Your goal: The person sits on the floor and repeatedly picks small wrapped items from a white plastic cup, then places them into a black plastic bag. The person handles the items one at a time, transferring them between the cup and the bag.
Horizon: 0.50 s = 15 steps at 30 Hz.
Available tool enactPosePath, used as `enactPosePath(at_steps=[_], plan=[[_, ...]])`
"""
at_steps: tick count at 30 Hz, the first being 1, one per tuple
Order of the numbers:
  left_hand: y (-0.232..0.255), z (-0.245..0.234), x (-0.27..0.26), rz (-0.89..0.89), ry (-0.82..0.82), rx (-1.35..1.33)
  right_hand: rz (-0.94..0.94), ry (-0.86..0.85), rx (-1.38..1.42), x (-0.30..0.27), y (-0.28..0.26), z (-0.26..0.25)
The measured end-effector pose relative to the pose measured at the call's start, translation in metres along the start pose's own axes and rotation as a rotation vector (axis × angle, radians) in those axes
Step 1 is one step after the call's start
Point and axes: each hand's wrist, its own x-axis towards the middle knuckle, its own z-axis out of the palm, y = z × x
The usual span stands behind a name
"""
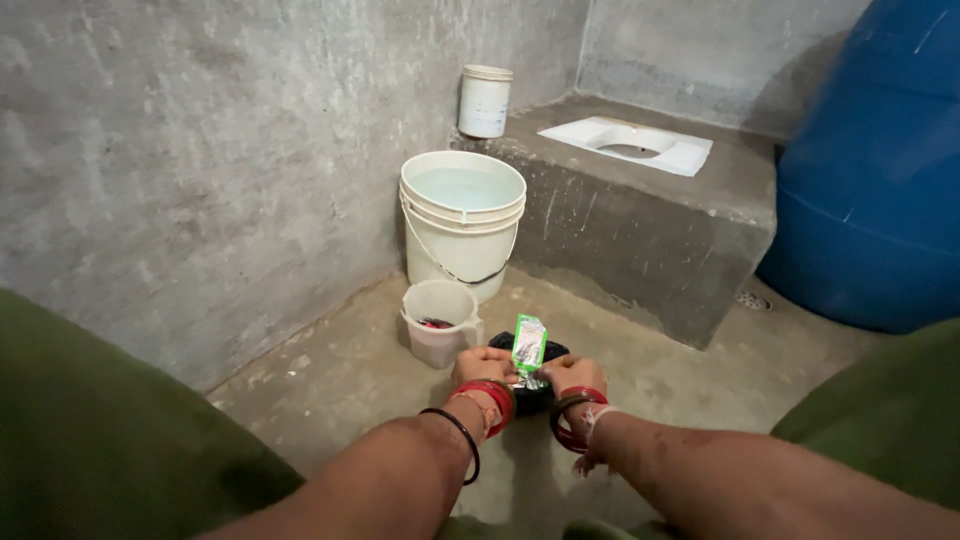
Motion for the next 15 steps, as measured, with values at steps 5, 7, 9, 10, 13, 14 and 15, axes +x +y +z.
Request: enactPosePath(at_steps=[5, 7, 9, 10, 13, 14, 15], plan=[[-0.008, -0.002, 0.015, 0.004, 0.007, -0.048, -0.062, 0.005, 0.021, -0.004, 0.001, -0.002], [-0.016, -0.003, 0.024, 0.032, -0.01, -0.093, -0.11, 0.027, 0.031, -0.008, 0.003, -0.004], [-0.02, -0.002, 0.035, 0.081, -0.039, -0.098, -0.152, 0.054, 0.042, -0.008, -0.001, -0.008], [-0.023, -0.003, 0.036, 0.056, -0.03, -0.08, -0.136, 0.074, -0.008, -0.011, -0.001, -0.01], [-0.015, -0.002, 0.039, 0.019, -0.027, -0.004, -0.093, 0.129, -0.112, -0.014, -0.009, -0.018], [-0.011, -0.004, 0.038, 0.014, -0.04, 0.041, -0.067, 0.132, -0.124, -0.016, -0.009, -0.019], [-0.008, -0.005, 0.034, 0.007, -0.054, 0.089, -0.038, 0.136, -0.137, -0.016, -0.01, -0.021]])
